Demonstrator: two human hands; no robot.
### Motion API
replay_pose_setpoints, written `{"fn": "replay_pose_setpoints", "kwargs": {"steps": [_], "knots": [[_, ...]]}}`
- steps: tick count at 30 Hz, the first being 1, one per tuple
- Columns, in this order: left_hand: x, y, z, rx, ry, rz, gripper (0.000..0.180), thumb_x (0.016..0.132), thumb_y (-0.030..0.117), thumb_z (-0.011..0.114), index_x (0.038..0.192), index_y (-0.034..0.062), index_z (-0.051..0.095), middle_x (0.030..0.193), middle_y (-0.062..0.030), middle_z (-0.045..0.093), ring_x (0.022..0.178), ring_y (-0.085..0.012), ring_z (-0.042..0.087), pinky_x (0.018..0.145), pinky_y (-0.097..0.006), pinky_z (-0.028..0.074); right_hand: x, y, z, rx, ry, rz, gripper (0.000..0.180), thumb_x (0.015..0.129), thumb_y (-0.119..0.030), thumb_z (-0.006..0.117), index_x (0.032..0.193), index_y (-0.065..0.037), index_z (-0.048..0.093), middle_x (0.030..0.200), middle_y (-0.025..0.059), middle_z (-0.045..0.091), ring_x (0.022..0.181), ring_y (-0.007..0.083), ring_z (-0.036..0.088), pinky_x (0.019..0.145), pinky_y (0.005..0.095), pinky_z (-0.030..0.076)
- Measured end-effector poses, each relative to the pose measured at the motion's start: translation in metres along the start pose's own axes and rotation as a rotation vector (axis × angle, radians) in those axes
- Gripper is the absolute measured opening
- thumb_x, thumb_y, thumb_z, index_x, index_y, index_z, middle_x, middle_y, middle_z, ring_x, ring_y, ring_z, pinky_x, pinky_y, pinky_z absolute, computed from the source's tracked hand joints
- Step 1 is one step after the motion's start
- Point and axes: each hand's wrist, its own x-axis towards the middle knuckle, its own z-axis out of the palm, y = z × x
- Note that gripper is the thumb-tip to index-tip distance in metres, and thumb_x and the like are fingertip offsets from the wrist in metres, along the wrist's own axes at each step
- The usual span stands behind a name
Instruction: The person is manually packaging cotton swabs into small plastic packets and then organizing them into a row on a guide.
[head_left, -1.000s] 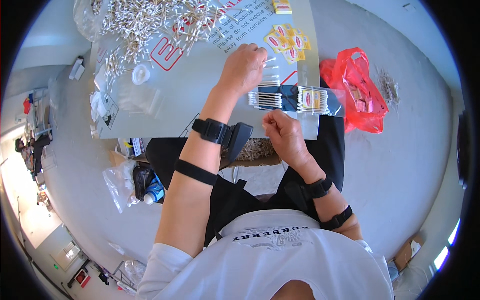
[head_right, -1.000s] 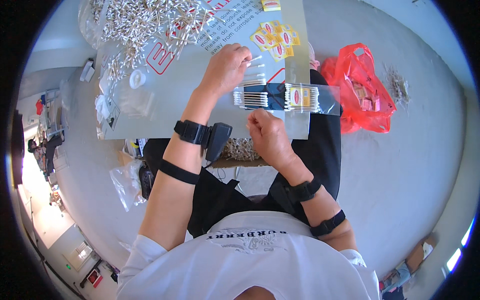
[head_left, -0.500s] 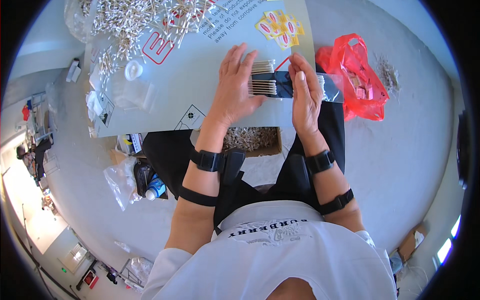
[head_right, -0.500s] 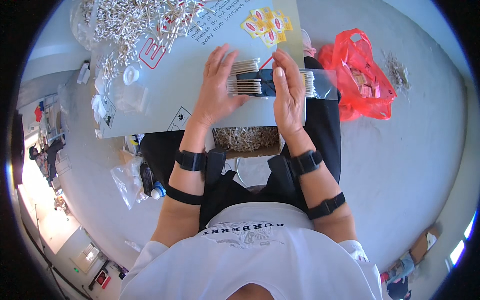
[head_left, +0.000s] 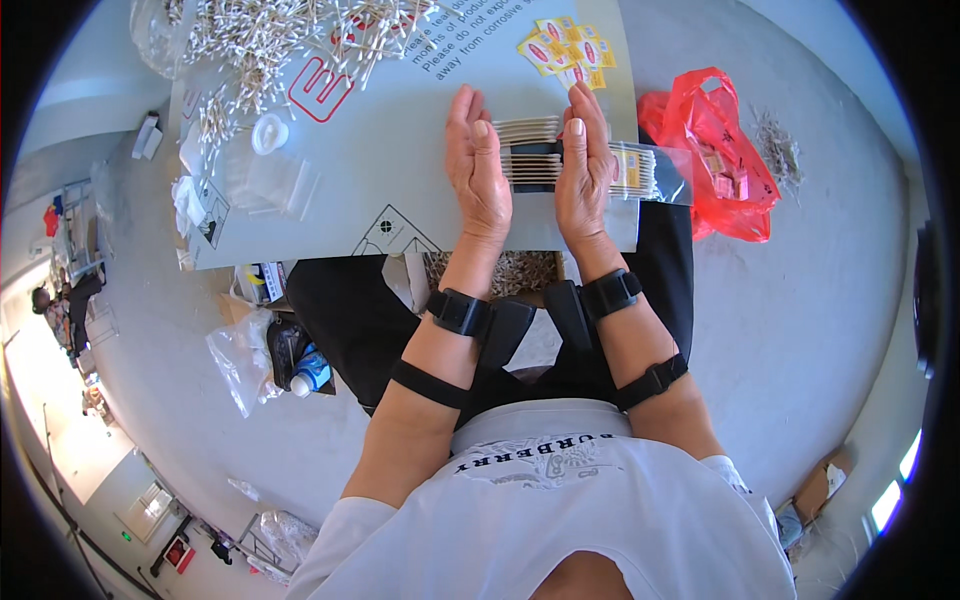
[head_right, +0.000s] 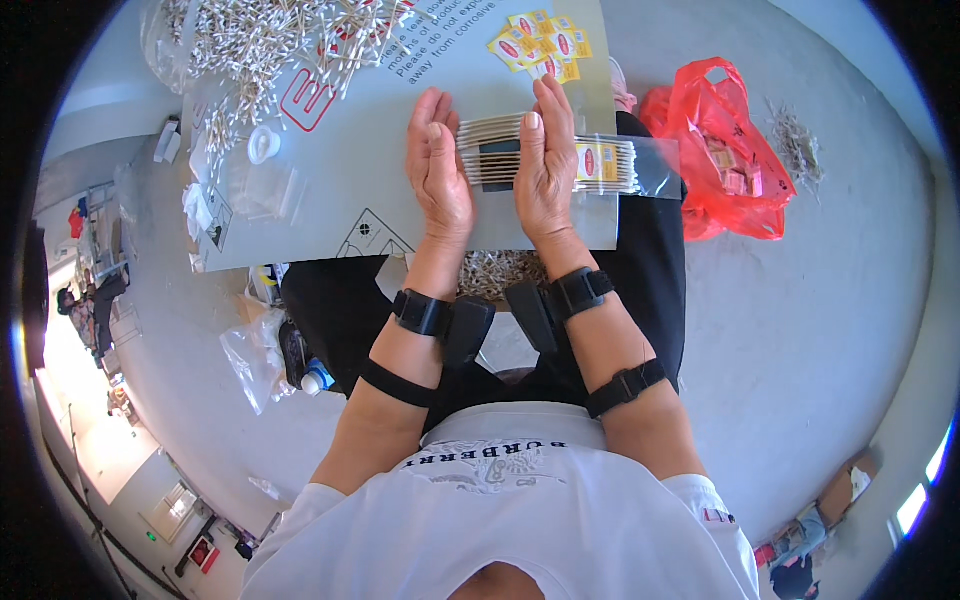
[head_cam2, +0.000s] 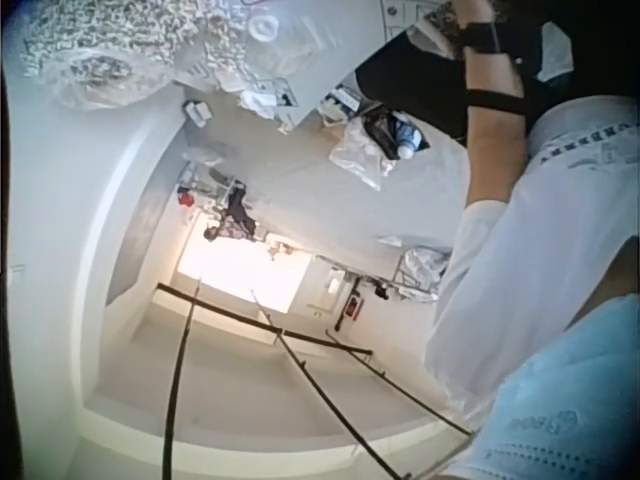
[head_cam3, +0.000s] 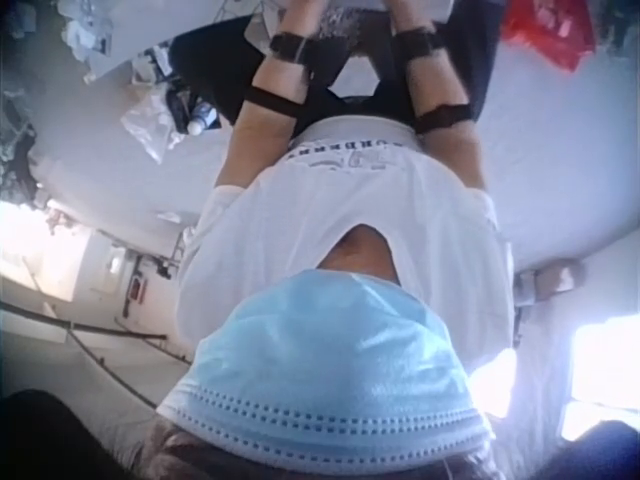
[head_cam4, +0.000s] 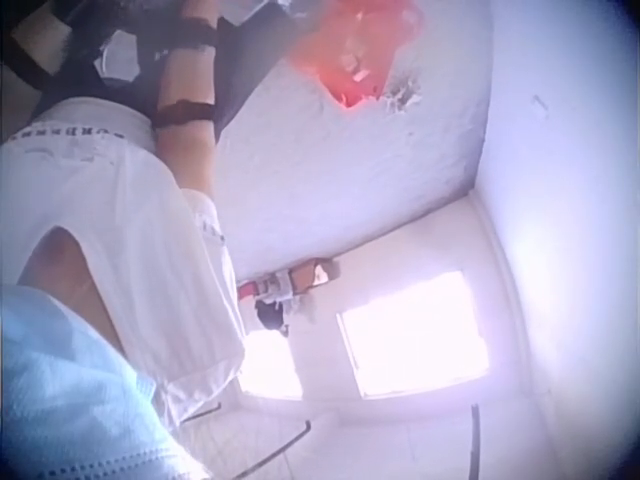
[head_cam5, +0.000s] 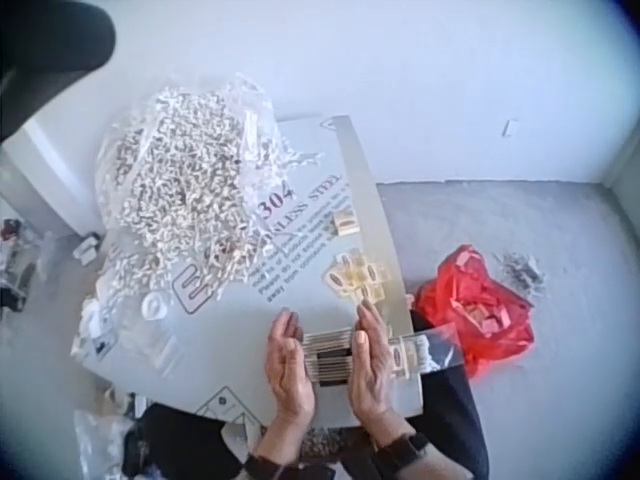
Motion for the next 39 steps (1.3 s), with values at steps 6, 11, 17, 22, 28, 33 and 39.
{"fn": "replay_pose_setpoints", "kwargs": {"steps": [6, 11, 17, 22, 28, 33, 39], "knots": [[0.002, -0.004, 0.0, -0.089, 0.024, -0.004, 0.053, 0.103, 0.032, 0.044, 0.139, -0.0066, 0.038, 0.14, -0.0196, 0.042, 0.131, -0.0294, 0.042, 0.113, -0.041, 0.031, 0.003, 0.007, 0.002, 0.027, -0.061, -0.055, 0.037, 0.103, -0.022, 0.046, 0.131, 0.002, 0.053, 0.136, 0.0154, 0.053, 0.128, 0.0242, 0.047, 0.107, 0.0328, 0.035], [-0.001, 0.003, -0.018, -0.058, 0.036, -0.039, 0.05, 0.101, 0.026, 0.046, 0.14, -0.0043, 0.038, 0.143, -0.0183, 0.042, 0.133, -0.0279, 0.041, 0.113, -0.042, 0.031, 0.009, 0.001, -0.019, -0.07, -0.142, -0.041, 0.037, 0.093, -0.015, 0.061, 0.127, 0.0, 0.056, 0.137, 0.0166, 0.052, 0.126, 0.0278, 0.05, 0.106, 0.0336, 0.038], [-0.015, 0.03, -0.022, 1.319, -0.538, 0.307, 0.069, 0.094, 0.041, 0.055, 0.147, 0.0041, 0.032, 0.156, -0.0168, 0.026, 0.145, -0.033, 0.021, 0.116, -0.051, 0.018, 0.027, -0.034, -0.061, -0.823, -0.644, -0.39, 0.066, 0.074, -0.018, 0.077, 0.134, -0.01, 0.052, 0.144, 0.0084, 0.045, 0.137, 0.0313, 0.036, 0.114, 0.0456, 0.028], [-0.02, 0.022, -0.018, 1.398, -0.592, 0.271, 0.08, 0.088, 0.05, 0.058, 0.149, 0.0054, 0.03, 0.157, -0.0152, 0.023, 0.147, -0.0299, 0.018, 0.117, -0.052, 0.013, 0.025, -0.013, -0.066, -0.948, -0.682, -0.469, 0.065, 0.073, -0.026, 0.077, 0.132, -0.012, 0.054, 0.14, 0.0033, 0.05, 0.138, 0.024, 0.036, 0.116, 0.0457, 0.025], [-0.021, 0.023, -0.019, 1.45, -0.647, 0.236, 0.08, 0.088, 0.05, 0.057, 0.149, 0.0063, 0.03, 0.157, -0.0147, 0.024, 0.147, -0.0282, 0.019, 0.118, -0.052, 0.011, 0.015, 0.001, -0.069, -0.935, -0.621, -0.574, 0.052, 0.078, -0.026, 0.071, 0.126, -0.011, 0.059, 0.133, 0.0025, 0.056, 0.133, 0.0226, 0.043, 0.115, 0.0453, 0.028], [-0.025, 0.02, -0.019, 1.439, -0.63, 0.244, 0.08, 0.088, 0.049, 0.058, 0.149, 0.0067, 0.03, 0.157, -0.014, 0.024, 0.147, -0.0281, 0.019, 0.118, -0.052, 0.012, 0.005, -0.006, -0.066, -0.967, -0.644, -0.592, 0.05, 0.083, -0.02, 0.066, 0.129, -0.006, 0.055, 0.139, 0.0064, 0.05, 0.137, 0.0234, 0.038, 0.115, 0.0465, 0.026], [-0.024, 0.022, -0.018, 1.442, -0.624, 0.261, 0.08, 0.087, 0.05, 0.059, 0.148, 0.005, 0.032, 0.156, -0.0149, 0.027, 0.146, -0.0279, 0.021, 0.117, -0.053, 0.013, -0.023, -0.021, -0.075, -1.114, -0.668, -0.558, 0.049, 0.088, -0.016, 0.056, 0.135, -0.005, 0.051, 0.146, 0.0078, 0.043, 0.141, 0.0238, 0.033, 0.117, 0.0472, 0.021]]}}
